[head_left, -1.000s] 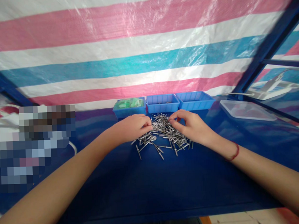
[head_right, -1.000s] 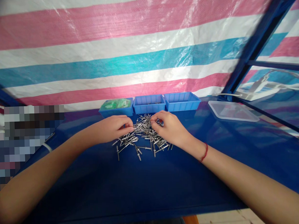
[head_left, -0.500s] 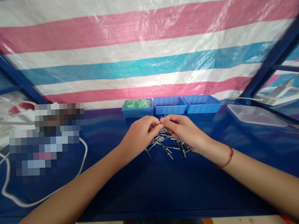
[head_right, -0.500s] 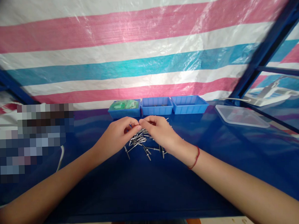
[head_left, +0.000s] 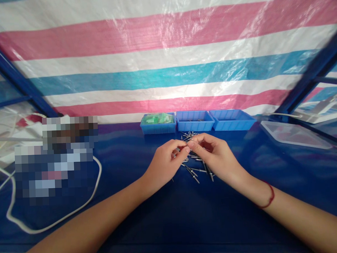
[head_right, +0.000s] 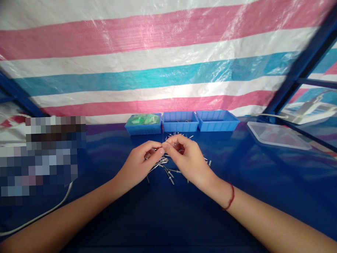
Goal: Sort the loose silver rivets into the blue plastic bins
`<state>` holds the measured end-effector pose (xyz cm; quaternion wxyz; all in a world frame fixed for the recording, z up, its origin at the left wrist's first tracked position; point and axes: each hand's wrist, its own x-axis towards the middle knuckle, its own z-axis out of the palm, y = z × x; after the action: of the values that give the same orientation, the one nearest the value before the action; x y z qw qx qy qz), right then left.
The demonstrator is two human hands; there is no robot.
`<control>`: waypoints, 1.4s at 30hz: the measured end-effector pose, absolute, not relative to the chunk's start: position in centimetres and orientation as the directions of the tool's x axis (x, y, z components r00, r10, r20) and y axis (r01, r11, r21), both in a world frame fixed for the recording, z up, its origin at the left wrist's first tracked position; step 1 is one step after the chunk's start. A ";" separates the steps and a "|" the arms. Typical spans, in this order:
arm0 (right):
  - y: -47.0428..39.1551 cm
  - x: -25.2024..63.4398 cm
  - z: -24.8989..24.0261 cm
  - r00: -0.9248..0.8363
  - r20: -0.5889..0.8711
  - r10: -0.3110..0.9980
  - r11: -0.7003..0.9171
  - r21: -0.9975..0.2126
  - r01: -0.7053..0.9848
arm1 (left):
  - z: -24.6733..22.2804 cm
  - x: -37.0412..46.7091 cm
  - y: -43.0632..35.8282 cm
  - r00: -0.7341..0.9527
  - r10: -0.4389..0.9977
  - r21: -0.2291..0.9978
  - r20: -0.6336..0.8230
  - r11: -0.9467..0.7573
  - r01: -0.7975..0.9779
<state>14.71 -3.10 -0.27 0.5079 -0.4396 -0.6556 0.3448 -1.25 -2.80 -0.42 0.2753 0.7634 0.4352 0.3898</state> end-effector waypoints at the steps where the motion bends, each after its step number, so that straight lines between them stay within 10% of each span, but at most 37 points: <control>1: -3.1 14.7 -0.3 -0.105 0.364 0.925 0.379 -0.897 0.226 | -0.5 -1.2 -2.9 0.318 0.878 0.765 0.357 -0.470 0.440; 35: -2.5 15.2 0.0 -0.311 0.485 0.817 0.574 -0.729 0.373 | 0.6 -1.7 -3.2 0.199 0.849 0.720 0.489 -0.522 0.457; 42: 3.6 18.0 2.0 -0.047 0.597 0.801 0.426 -0.513 0.745 | -0.3 -2.1 -2.5 0.242 0.866 0.735 0.438 -0.500 0.458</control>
<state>18.00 3.59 1.96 0.4364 -0.5348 -0.7229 0.0321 -2.09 -2.51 -0.35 0.2367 0.7515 0.4406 0.4303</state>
